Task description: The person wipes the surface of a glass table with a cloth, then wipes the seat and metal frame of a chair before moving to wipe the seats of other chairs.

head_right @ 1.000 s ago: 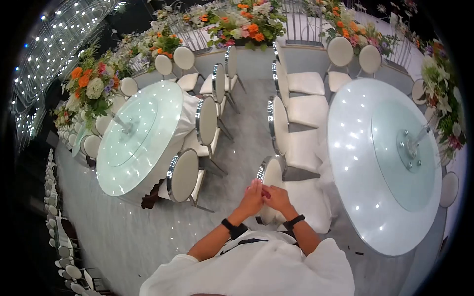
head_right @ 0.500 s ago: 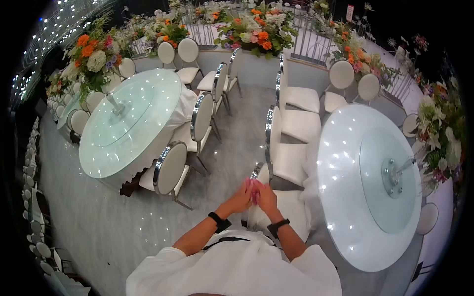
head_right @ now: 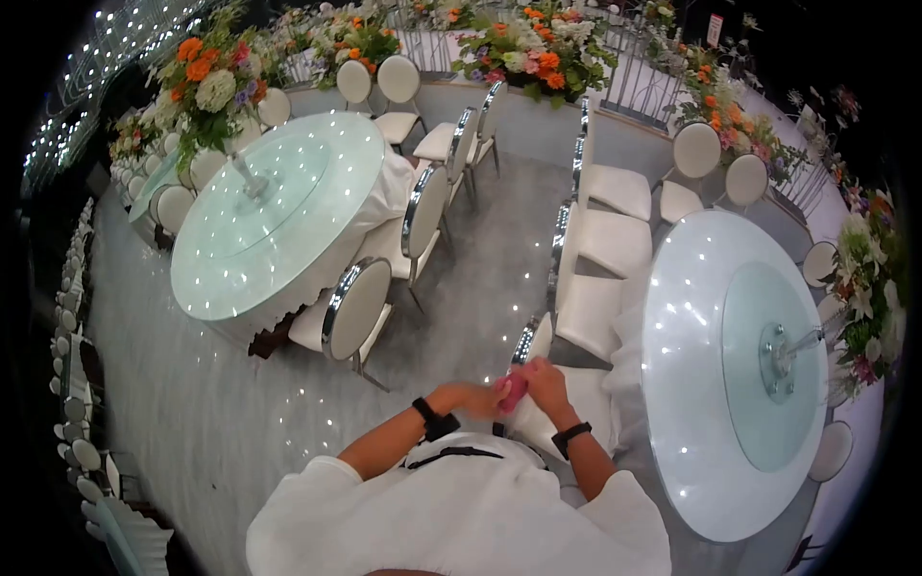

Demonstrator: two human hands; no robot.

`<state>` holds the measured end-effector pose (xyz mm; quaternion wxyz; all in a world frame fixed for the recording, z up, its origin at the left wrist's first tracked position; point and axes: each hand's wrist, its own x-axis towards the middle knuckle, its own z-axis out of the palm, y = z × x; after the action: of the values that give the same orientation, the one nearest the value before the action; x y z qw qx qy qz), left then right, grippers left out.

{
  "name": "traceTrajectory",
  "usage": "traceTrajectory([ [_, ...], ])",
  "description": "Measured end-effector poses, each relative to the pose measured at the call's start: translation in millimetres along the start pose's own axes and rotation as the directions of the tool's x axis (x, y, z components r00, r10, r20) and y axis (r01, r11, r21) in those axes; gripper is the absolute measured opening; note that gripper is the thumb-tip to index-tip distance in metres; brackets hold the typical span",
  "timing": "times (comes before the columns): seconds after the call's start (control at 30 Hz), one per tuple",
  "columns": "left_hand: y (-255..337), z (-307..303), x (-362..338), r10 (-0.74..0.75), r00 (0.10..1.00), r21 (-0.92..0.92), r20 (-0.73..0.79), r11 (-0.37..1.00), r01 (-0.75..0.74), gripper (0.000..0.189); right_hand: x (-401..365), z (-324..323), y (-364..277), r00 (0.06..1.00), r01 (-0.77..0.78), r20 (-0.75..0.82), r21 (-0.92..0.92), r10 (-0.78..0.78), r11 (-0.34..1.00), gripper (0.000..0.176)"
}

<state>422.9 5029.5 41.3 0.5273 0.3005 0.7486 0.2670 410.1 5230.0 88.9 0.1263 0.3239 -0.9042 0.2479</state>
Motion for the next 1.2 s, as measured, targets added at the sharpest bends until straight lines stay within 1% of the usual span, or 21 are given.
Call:
traceTrajectory([
  [0.07,10.0,0.5,-13.0,0.246,0.930,-0.023,-0.273,0.965,-0.261,0.043,8.8,4.5,1.3,0.989,-0.099,-0.099,0.104,0.109,0.990,0.040],
  [0.1,0.0,1.9,-4.2,0.240,0.933,0.050,-0.270,0.971,-0.235,0.049,12.6,2.4,-4.8,0.977,-0.184,-0.088,0.112,0.195,0.976,0.043],
  [0.13,-8.2,9.7,-0.9,0.230,0.930,0.043,-0.288,0.973,-0.227,0.049,15.7,7.3,-11.3,0.981,-0.166,-0.081,0.119,0.176,0.979,0.043],
  [0.2,-21.9,32.7,5.6,0.341,0.754,0.172,-0.561,0.939,-0.297,0.058,8.0,17.9,-28.6,0.930,-0.331,-0.123,0.137,0.347,0.934,0.048],
  [0.27,-27.6,39.1,-2.4,0.355,0.776,0.054,-0.521,0.921,-0.385,0.058,-8.0,27.1,-42.6,0.929,-0.316,-0.137,0.185,0.342,0.931,0.047],
  [0.33,-17.0,48.7,-41.7,0.152,0.926,-0.109,-0.344,0.974,-0.200,0.042,-30.7,30.4,-53.9,0.977,-0.201,-0.063,0.067,0.205,0.977,0.031],
  [0.4,-75.8,61.0,-32.4,0.388,0.900,-0.009,-0.197,0.918,-0.398,0.039,-57.2,48.4,-41.7,0.990,-0.083,0.108,-0.109,0.095,0.991,0.022],
  [0.43,-47.0,45.8,-82.6,0.246,0.956,-0.059,-0.161,0.964,-0.258,0.044,-64.6,48.1,-46.0,0.997,-0.018,0.069,-0.072,0.023,0.997,0.020],
  [0.47,-58.5,53.9,-98.5,0.219,0.912,-0.146,-0.346,0.948,-0.283,0.051,-67.2,42.7,-58.8,0.998,0.044,0.037,-0.026,-0.043,0.999,0.019],
  [0.5,-56.9,51.0,-117.7,0.137,0.901,-0.202,-0.411,0.950,-0.237,0.056,-58.1,37.3,-71.1,0.998,0.064,0.030,-0.018,-0.063,0.998,0.019],
  [0.57,-53.3,63.2,-158.8,0.023,0.882,-0.285,-0.471,0.942,-0.177,0.063,-42.7,37.7,-105.5,0.987,0.158,0.008,0.185,-0.162,0.970,0.025],
  [0.63,-50.1,72.8,-184.7,0.141,0.660,-0.195,-0.738,0.892,-0.408,0.074,-9.7,53.2,-134.0,0.975,0.223,-0.045,0.231,-0.219,0.947,0.028],
  [0.77,-58.7,85.5,-214.0,0.136,0.648,-0.239,-0.750,0.857,-0.457,0.074,59.7,77.3,-188.4,0.966,0.257,-0.071,0.297,-0.248,0.919,0.039],
  [0.83,-82.4,99.5,-211.0,-0.180,0.503,-0.444,-0.846,0.760,-0.475,0.057,86.7,85.6,-212.1,0.951,0.307,-0.060,0.327,-0.305,0.894,0.039],
  [0.87,-85.6,106.3,-217.9,-0.190,0.508,-0.455,-0.840,0.756,-0.471,0.057,95.1,89.8,-218.6,0.952,0.300,-0.054,0.336,-0.300,0.893,0.039],
  [0.93,-95.4,114.0,-241.3,-0.391,0.301,-0.492,-0.870,0.725,-0.482,0.050,113.1,99.5,-232.1,0.931,0.360,-0.072,0.339,-0.357,0.870,0.046],
  [0.97,-101.3,124.5,-251.5,-0.409,0.320,-0.517,-0.855,0.727,-0.452,0.050,124.5,93.4,-241.0,0.925,0.363,-0.057,0.415,-0.375,0.834,0.047],
  [1.03,-124.9,129.5,-271.1,-0.358,-0.292,-0.293,-0.887,0.925,-0.243,0.048,162.0,65.7,-256.5,0.928,0.301,-0.003,0.596,-0.372,0.744,0.048],
  [1.07,-139.6,134.0,-283.5,-0.347,-0.282,-0.295,-0.895,0.932,-0.211,0.048,181.7,44.2,-264.9,0.932,0.228,0.050,0.690,-0.359,0.687,0.048],
  [1.13,-162.2,139.4,-299.8,-0.551,-0.318,-0.295,-0.772,0.753,-0.589,0.048,223.2,-39.1,-297.0,0.890,0.348,-0.053,0.721,-0.453,0.599,0.047],
  [1.2,-165.2,130.1,-324.2,-0.564,-0.346,-0.358,-0.750,0.786,-0.504,0.047,244.0,-116.9,-315.2,0.804,0.562,-0.297,0.664,-0.515,0.493,0.042],
])
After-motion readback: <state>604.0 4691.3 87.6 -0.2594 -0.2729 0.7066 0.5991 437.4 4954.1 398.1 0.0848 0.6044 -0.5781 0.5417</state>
